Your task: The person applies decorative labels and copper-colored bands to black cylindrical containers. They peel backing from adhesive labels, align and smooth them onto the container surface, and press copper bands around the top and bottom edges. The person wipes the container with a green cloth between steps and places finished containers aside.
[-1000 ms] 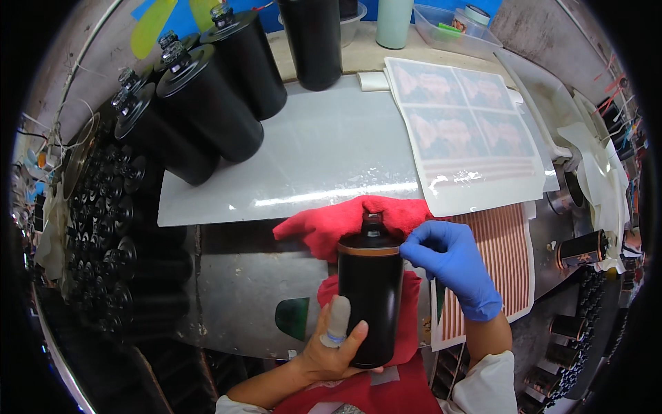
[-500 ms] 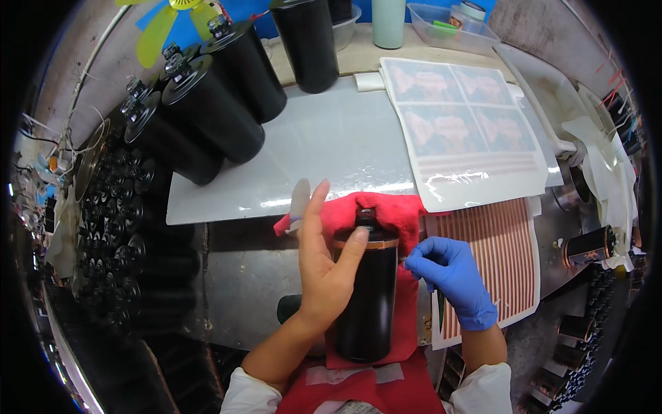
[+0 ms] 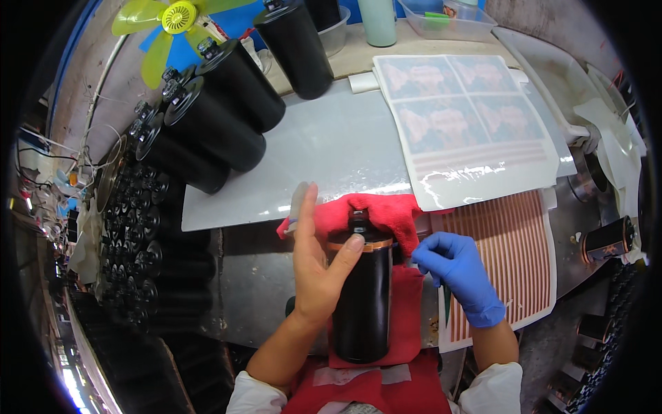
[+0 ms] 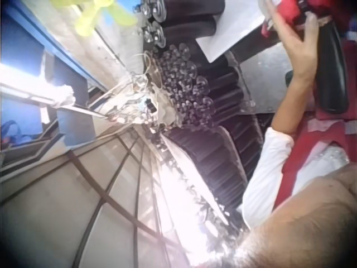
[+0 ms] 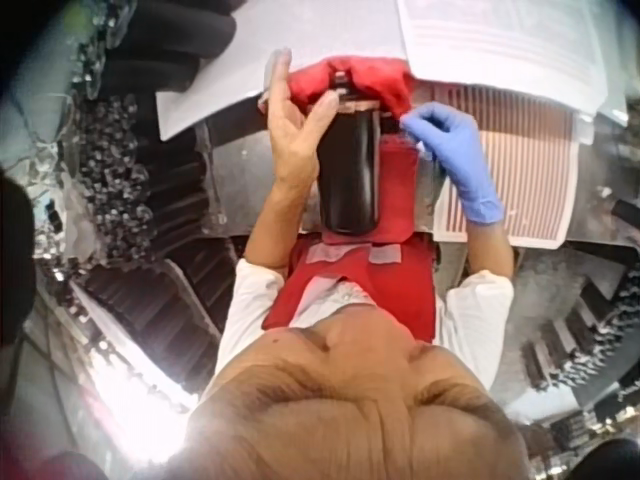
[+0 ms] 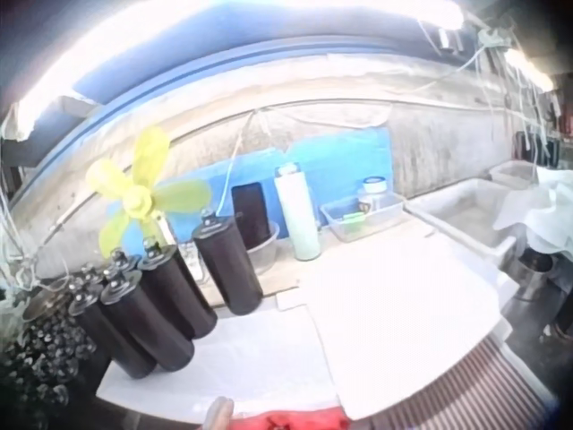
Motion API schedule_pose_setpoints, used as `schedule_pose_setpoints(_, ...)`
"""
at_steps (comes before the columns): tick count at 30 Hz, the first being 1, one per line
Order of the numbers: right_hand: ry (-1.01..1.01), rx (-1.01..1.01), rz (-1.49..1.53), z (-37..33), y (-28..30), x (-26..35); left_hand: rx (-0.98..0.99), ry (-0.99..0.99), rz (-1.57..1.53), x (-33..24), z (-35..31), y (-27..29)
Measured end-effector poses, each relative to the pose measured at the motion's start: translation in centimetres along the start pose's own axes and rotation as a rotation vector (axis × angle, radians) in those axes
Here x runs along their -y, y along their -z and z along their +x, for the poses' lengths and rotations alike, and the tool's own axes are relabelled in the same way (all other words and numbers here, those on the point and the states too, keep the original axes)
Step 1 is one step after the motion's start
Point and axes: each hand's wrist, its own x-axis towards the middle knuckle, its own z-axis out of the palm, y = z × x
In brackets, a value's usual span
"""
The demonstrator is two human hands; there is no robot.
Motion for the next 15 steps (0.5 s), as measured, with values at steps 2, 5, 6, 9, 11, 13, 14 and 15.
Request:
schedule_pose_setpoints(2, 0.008, -0.003, 0.091, 0.2, 0.9, -0.1, 0.027, -0.032, 0.051, 0.1, 0.0, 0.4)
schedule_pose_setpoints(5, -0.014, -0.047, 0.124, 0.1, 1.8, -1.1, 0.084, -0.075, 0.250, 1.0, 0.0, 1.3)
schedule_pose_setpoints(6, -0.016, -0.047, 0.129, 0.0, 2.0, -1.2, 0.068, -0.068, 0.292, 0.8, 0.0, 1.0)
schedule_pose_setpoints(9, -0.018, -0.034, 0.133, 0.0, 1.9, -1.6, 0.033, -0.061, 0.416, 0.8, 0.1, 0.5)
schedule_pose_setpoints(11, -0.008, -0.039, 0.136, 0.0, 1.7, -1.6, 0.020, -0.060, 0.450, 0.7, 0.1, 0.4)
schedule_pose_setpoints(13, -0.005, -0.039, 0.136, -0.1, 1.6, -1.7, 0.019, -0.056, 0.433, 0.7, 0.1, 0.3)
schedule_pose_setpoints(14, -0.006, -0.037, 0.135, -0.1, 1.7, -1.9, 0.021, -0.061, 0.325, 0.6, 0.1, 0.3)
schedule_pose_setpoints(15, -0.007, -0.035, 0.134, -0.2, 1.9, -1.9, 0.024, -0.066, 0.217, 0.5, 0.0, 0.4)
